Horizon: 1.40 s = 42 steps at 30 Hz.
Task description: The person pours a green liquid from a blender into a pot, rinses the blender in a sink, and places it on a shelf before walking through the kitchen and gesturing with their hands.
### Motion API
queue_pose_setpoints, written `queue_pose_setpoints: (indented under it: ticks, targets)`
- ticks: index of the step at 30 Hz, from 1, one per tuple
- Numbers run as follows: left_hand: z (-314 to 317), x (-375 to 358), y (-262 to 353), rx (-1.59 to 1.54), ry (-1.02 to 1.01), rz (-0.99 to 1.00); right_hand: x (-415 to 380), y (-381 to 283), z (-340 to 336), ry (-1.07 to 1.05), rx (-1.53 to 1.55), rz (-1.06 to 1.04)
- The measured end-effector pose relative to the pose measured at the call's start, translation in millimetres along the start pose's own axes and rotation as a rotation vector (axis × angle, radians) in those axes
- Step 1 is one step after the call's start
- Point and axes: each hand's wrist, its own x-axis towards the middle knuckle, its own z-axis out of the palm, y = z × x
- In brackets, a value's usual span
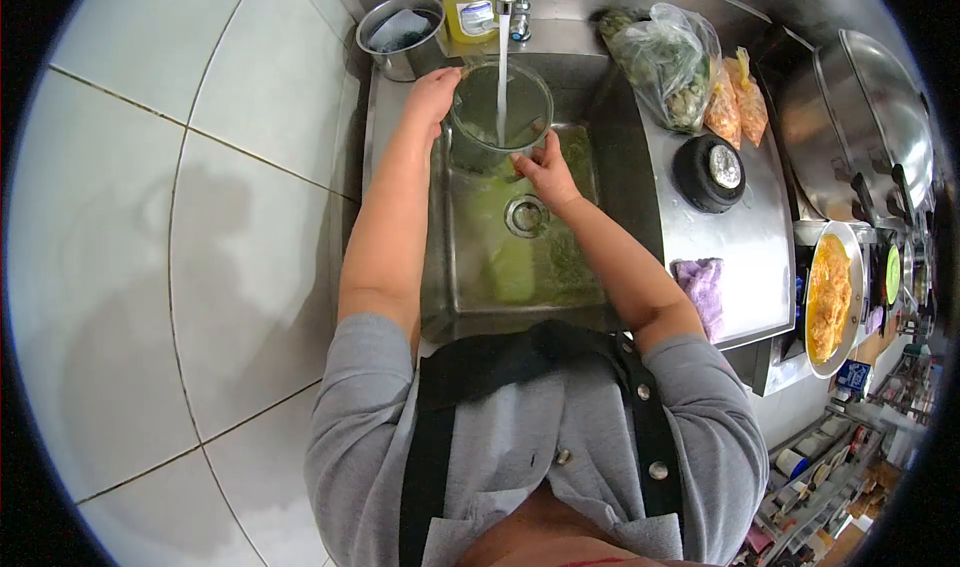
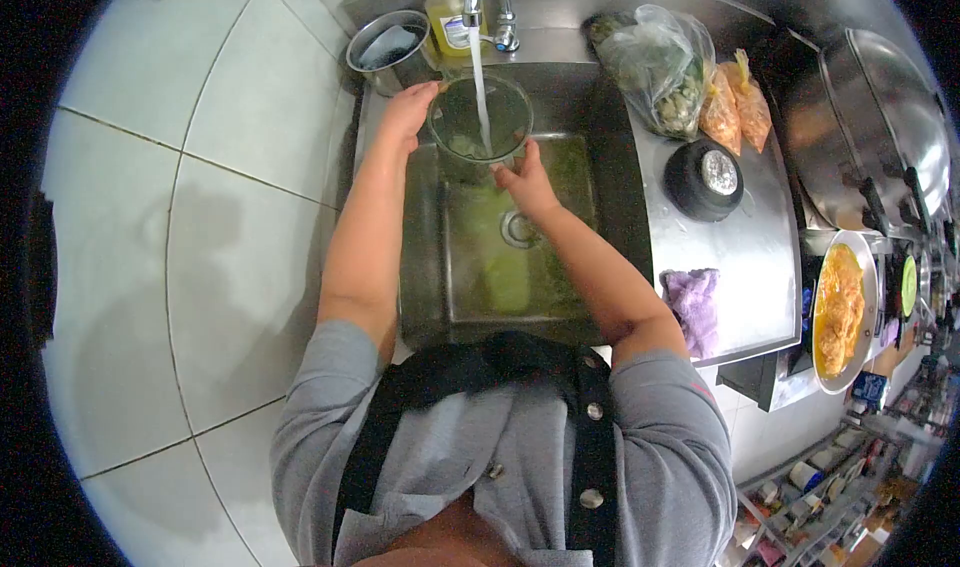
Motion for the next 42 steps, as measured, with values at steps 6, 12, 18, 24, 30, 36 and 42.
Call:
queue_pose_setpoints:
  ticks: [6, 12, 18, 24, 30, 36, 42]
  targets:
    - [-7, 38, -56, -0.533, -0.225, -0.306, -19, -90, 6, 0.203, -0.570, -0.214]
    - [51, 50, -90, -0.601, -0.462, -0.399, 12, -135, 0, 0.066, -1.262, -0.279]
    - [74, 18, -33, -0.638, -0.472, -0.421, 21, -170, 22, 0.006, -1.432, -0.253]
    - [74, 29, -15, -0.422, -0.674, -0.036, 9, -191, 23, -0.130, -1.438, -0.052]
    - [86, 98, -25, -0.023, -0.538, -0.200, 11, -171, 17, -0.340, -1.519, -0.143]
    - [71, 144, 23, -0.683, -0.280, -0.137, -36, -155, 31, -0.458, -1.604, -0.127]
    - [95, 126, 23, -0.327, -0.119, 0.150, -78, -143, 26, -0.590, -1.667, 0.051]
